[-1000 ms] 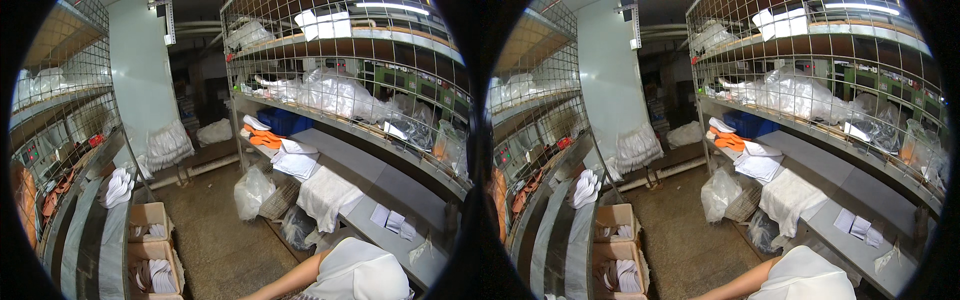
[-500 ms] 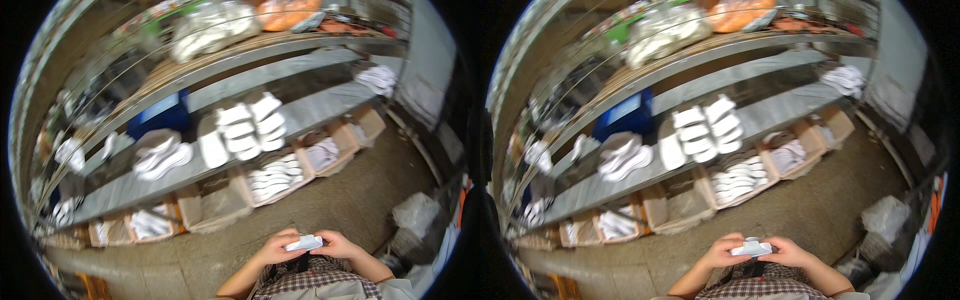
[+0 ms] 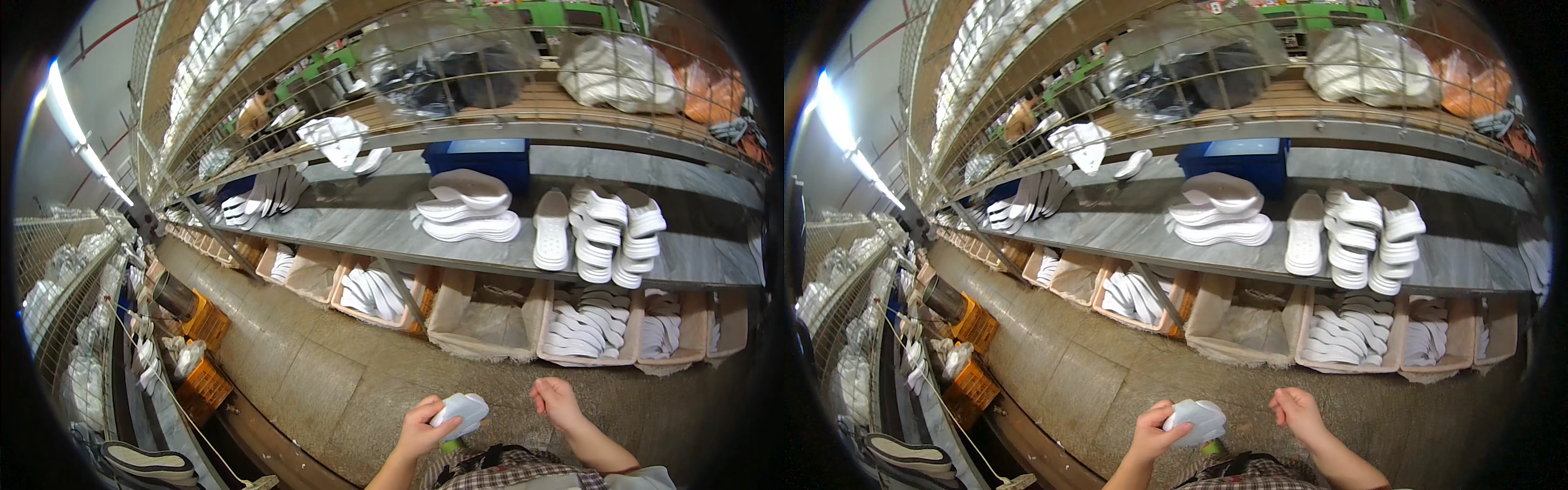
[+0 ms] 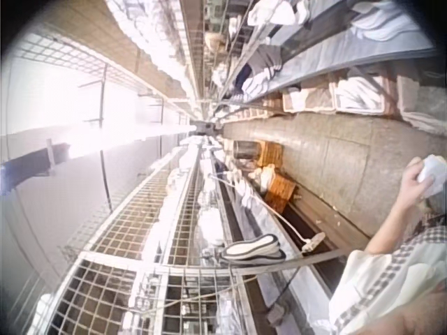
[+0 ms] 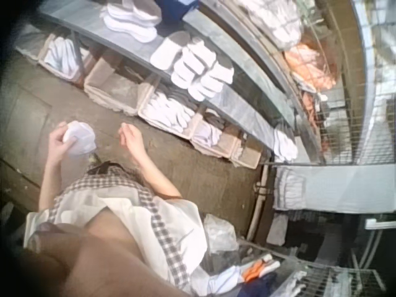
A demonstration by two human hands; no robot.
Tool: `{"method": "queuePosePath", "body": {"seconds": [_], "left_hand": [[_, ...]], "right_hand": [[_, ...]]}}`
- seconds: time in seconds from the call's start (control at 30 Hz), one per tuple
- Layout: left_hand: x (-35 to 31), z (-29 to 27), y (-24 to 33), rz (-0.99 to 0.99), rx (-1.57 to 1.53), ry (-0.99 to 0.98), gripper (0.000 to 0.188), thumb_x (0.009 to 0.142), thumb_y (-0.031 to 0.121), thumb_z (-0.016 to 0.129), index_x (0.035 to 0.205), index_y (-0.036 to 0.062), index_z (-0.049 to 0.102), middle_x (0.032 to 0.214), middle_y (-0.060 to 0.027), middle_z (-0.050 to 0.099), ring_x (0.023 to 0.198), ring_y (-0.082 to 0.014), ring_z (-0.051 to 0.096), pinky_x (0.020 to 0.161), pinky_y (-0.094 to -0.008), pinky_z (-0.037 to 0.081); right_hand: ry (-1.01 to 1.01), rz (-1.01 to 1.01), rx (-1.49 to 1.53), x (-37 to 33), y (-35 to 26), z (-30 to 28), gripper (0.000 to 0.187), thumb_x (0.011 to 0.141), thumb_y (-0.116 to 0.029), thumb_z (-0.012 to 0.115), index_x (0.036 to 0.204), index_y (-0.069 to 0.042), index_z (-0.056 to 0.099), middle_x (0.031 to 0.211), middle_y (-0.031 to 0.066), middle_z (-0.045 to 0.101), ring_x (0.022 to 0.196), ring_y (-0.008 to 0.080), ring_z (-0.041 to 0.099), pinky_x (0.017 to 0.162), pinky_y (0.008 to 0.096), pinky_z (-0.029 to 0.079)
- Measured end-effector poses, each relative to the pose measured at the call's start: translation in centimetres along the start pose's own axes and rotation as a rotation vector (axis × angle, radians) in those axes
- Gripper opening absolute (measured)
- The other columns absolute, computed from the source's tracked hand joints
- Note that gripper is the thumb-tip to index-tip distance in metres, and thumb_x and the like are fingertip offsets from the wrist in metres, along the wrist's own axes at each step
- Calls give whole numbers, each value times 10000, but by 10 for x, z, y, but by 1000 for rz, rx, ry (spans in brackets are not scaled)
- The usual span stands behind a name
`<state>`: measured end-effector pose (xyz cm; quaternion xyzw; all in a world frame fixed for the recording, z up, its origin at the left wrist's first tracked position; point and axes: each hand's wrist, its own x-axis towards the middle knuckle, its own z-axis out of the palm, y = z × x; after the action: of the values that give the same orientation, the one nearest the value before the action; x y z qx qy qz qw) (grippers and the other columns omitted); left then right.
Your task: The person picks up white slippers from a metal shelf, stacks them, and places them into a yellow crate. They repeat this process, gathering slippers from different locations on the shelf and organizing them into the crate.
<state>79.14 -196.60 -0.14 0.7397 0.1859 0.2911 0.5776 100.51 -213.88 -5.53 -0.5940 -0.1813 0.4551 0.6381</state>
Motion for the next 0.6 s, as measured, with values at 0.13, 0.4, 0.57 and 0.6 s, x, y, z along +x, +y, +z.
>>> {"method": "queuePosePath", "body": {"seconds": [0.13, 0.4, 0.57, 0.6], "left_hand": [[0, -40, -12, -56, -112, 150, 199, 718, 69, 753, 847, -33, 640, 733, -25, 496, 651, -105, 467, 553, -243, 353], [6, -173, -45, 72, 43, 271, 231, 692, 60, 760, 874, -32, 652, 811, -51, 546, 722, -128, 516, 612, -253, 404], [0, -261, -58, 94, 158, 375, 259, 691, 74, 760, 910, -24, 665, 932, -93, 608, 824, -165, 573, 694, -272, 450], [-2, -275, -61, 68, 174, 407, 267, 699, 91, 759, 924, -19, 665, 950, -97, 612, 835, -172, 580, 706, -274, 457]], "right_hand": [[-225, -129, -56, 24, 4, 49, 775, 830, 43, 586, 1425, -85, 106, 947, 104, 608, 902, 196, 577, 804, 288, 476], [-339, 177, -236, 115, 13, 156, 286, 890, -110, 576, 1136, 22, 512, 782, 93, 636, 686, 129, 589, 618, 225, 464], [-467, -162, -249, 162, 20, 277, 305, 877, -110, 597, 1155, -7, 527, 901, 50, 644, 746, 107, 577, 673, 226, 470], [-536, -54, -270, 172, 20, 295, 306, 874, -121, 608, 1156, -22, 544, 948, 23, 636, 798, 94, 569, 718, 224, 465]]}}
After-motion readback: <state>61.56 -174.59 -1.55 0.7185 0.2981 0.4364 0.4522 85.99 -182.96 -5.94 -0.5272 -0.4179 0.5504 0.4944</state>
